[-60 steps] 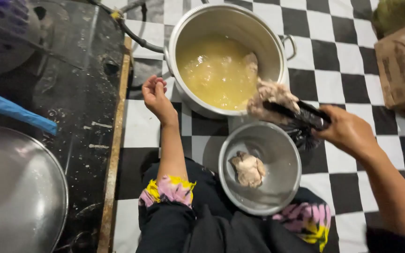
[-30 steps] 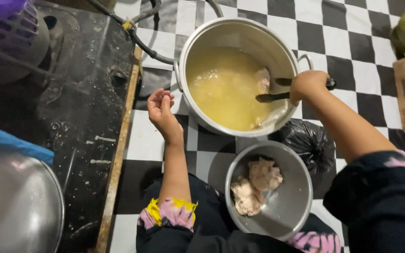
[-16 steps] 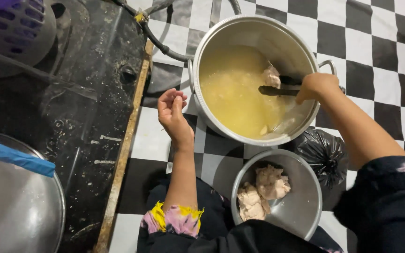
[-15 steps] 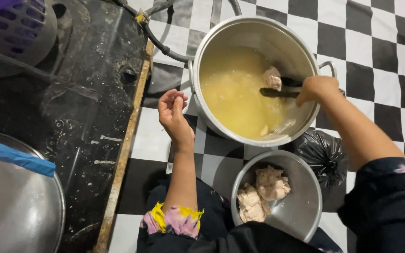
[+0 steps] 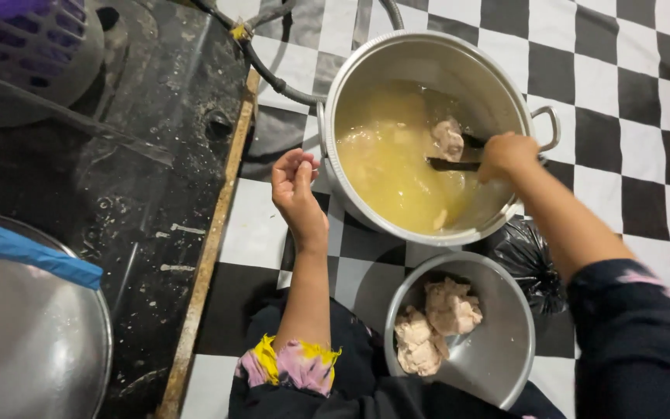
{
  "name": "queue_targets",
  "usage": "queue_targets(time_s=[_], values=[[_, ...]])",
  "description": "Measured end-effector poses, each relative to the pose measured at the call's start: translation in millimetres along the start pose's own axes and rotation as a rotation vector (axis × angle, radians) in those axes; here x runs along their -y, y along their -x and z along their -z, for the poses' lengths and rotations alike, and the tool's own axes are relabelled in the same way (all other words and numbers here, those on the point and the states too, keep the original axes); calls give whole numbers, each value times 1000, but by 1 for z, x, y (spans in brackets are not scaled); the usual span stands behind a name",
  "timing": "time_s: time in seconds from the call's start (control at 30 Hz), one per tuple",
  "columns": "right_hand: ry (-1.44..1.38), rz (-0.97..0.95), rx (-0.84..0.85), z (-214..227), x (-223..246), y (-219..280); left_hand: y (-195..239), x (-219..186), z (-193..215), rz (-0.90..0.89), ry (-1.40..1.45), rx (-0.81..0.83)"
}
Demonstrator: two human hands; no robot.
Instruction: Transferring boiled chicken from a pot to a bowl using tongs and then shredding the meat by hand.
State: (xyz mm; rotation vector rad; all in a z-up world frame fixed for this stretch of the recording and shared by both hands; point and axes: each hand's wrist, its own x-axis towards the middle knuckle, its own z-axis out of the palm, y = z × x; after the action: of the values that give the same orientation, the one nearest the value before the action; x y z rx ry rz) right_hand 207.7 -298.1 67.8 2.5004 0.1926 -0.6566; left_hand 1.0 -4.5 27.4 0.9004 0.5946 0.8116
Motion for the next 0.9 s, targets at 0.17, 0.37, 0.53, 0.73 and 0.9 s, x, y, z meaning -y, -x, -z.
queue_targets(time_s=[0.17, 0.37, 0.53, 0.73, 0.9], values=[[-125, 3, -22, -13, 21, -2, -7, -4, 11, -30, -16, -30], [-103, 86, -207, -25, -13, 13, -4, 2, 4, -19, -2, -7], [-111, 121, -339, 0, -30, 55, -5, -8, 8, -28, -6, -20], [-111, -33, -276, 62, -39, 118, -3, -20, 6, 40, 29, -19], [46, -93, -399, 93, -60, 161, -3, -19, 9, 58, 27, -19]])
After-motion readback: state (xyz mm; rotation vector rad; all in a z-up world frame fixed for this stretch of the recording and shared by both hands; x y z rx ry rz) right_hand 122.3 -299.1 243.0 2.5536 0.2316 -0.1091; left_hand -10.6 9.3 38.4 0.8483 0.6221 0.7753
